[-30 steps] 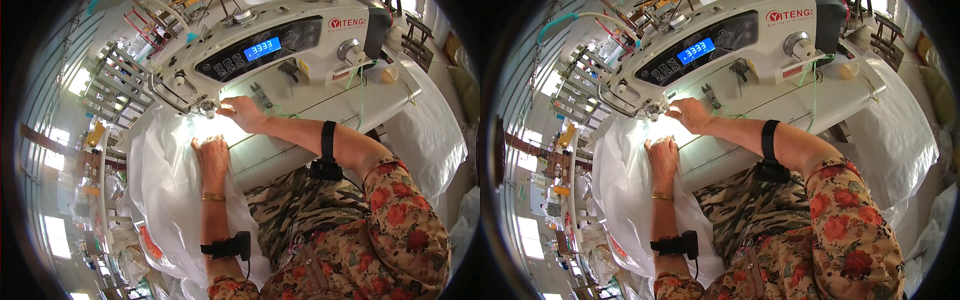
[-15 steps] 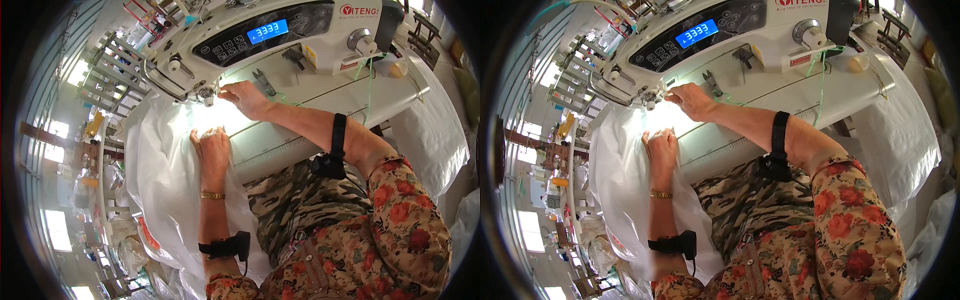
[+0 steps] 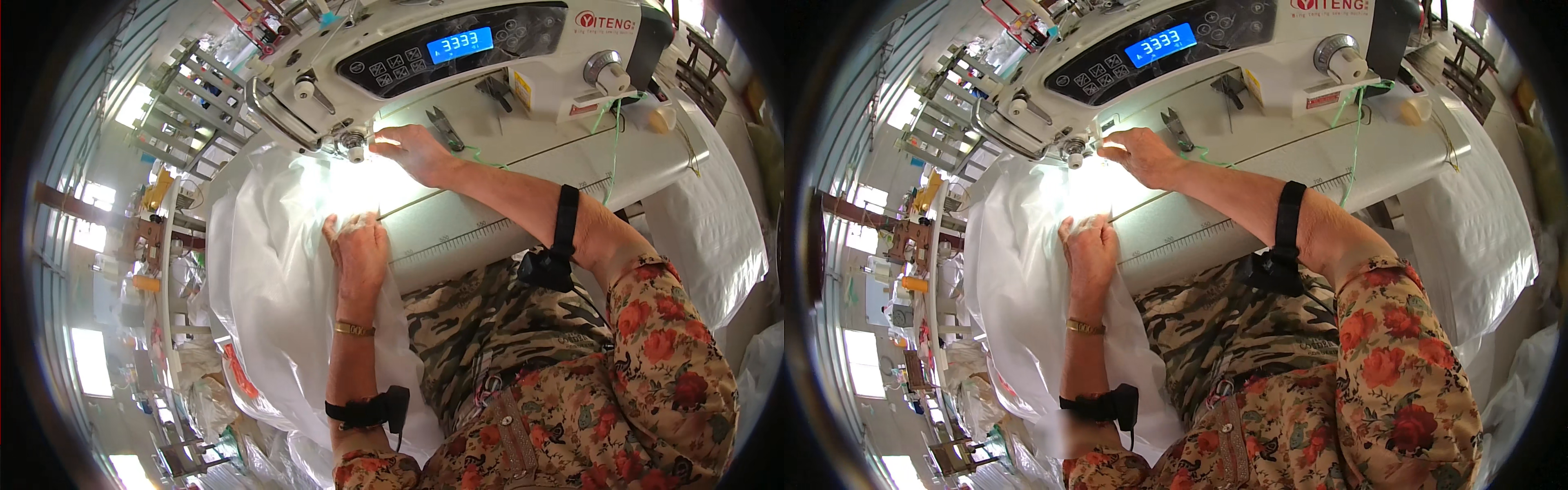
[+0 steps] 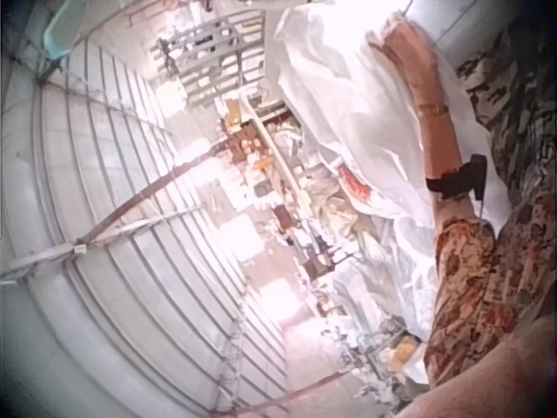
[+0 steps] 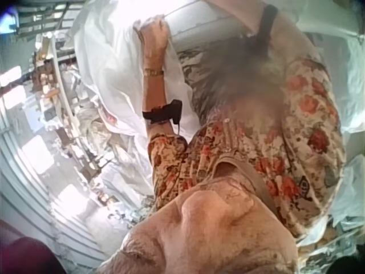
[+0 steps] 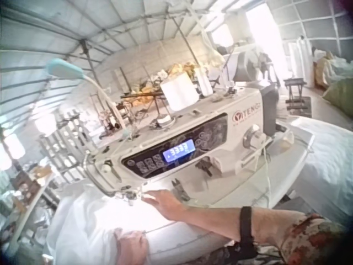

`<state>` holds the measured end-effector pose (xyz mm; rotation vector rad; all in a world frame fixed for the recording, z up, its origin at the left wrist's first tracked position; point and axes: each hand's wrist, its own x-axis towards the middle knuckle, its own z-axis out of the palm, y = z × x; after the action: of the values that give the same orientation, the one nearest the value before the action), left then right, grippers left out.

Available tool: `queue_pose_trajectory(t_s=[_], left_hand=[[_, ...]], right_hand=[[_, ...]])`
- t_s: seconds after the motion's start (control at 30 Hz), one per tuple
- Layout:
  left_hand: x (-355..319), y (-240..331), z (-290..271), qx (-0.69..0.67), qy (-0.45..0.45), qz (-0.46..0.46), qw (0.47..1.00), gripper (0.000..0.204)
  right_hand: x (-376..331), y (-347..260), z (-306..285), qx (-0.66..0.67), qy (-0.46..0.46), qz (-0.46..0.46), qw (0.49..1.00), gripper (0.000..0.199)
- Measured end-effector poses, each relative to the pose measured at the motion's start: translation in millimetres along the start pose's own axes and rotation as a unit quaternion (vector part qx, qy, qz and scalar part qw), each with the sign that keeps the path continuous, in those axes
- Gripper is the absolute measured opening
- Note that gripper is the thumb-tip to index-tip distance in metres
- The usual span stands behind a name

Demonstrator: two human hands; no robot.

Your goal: Sewing together large white plastic or fabric sheets using an industrial sewing machine.

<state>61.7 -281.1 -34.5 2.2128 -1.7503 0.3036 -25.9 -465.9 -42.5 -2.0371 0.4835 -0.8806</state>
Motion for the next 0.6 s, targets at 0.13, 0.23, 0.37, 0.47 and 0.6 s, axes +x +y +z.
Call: queue_pose_trajectory(t_s=[0.13,0.23,0.37,0.47,0.6], left_hand=[[13,-3,4,0.008,-0.009,-0.022,1.0,0.024],[22,-10,8,0.013,-0.001,-0.034,0.999,0.023],[36,-21,13,0.016,0.001,-0.042,0.999,0.022],[47,-30,20,0.02,0.003,-0.051,0.998,0.02],[50,-48,31,0.036,0.037,-0.07,0.996,0.017]], right_hand=[[-3,-2,-2,0.007,-0.007,0.02,1.0,0.044],[-3,-2,-1,0.013,-0.006,0.03,0.999,0.048],[-6,-2,0,-0.012,-0.005,0.02,1.0,0.045],[-8,-4,1,-0.085,-0.027,-0.017,0.996,0.042],[-15,-10,2,-0.207,-0.098,-0.128,0.965,0.027]])
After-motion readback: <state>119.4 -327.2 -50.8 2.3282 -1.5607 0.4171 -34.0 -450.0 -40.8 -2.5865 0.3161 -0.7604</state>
